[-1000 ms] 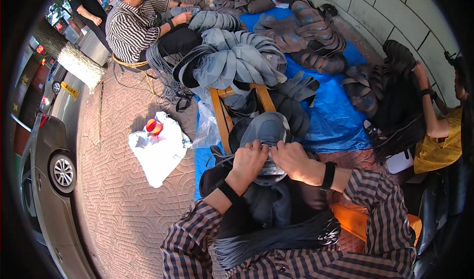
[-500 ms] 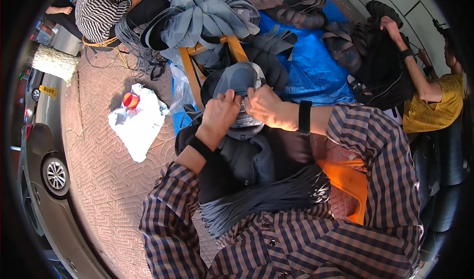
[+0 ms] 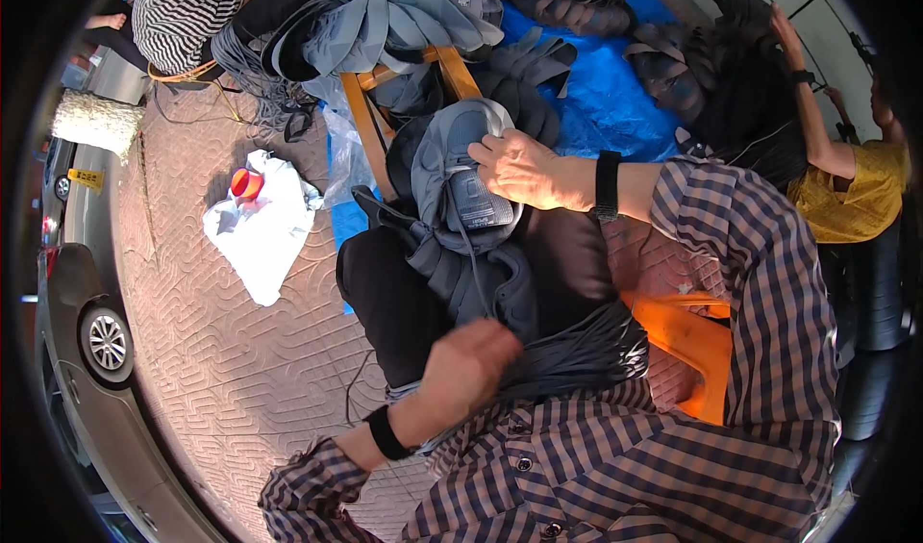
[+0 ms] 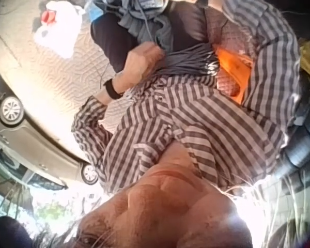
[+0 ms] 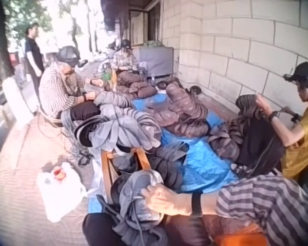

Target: The person is lacing a grey sneaker-style shoe while sitting outdoors.

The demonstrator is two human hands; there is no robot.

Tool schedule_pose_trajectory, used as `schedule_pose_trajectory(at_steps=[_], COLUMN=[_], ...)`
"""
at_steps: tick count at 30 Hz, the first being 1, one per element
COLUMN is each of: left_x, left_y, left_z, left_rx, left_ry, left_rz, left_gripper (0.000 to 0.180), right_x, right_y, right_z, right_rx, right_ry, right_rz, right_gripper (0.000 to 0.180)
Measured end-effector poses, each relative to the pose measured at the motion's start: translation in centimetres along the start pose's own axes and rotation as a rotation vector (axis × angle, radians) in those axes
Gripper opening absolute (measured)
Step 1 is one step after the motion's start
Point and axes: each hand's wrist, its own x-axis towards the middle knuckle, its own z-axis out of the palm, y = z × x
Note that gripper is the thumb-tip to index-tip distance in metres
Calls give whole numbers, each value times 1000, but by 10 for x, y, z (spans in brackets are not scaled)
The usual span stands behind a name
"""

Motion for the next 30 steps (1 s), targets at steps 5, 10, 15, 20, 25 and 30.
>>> schedule_pose_trajectory(at_steps=[5,10,15,20,25,30], left_x=[56,115,132,134,136,137], left_y=[-56,-104,-119,-112,-96,-103], left_z=[-35,-33,-28,-34,-41,-37], left_rx=[-58,287,701,854,972,971], left_ry=[585,558,311,198,38,76], left_rz=[-372,-179,-173,-58,-76,-208], left_gripper=[11,12,21,23,30,26], right_x=[-9,-53,-35,-17,-9,-61], right_y=[-40,-148,-99,-85,-102,-53], right_z=[0,-71,-35,-43,-29,-16], right_rx=[537,728,1278,2423,2903,2335], right_ry=[456,330,174,-259,-34,-303], right_rz=[-95,-406,458,705,633,300], right_gripper=[5,8,15,28,29,18])
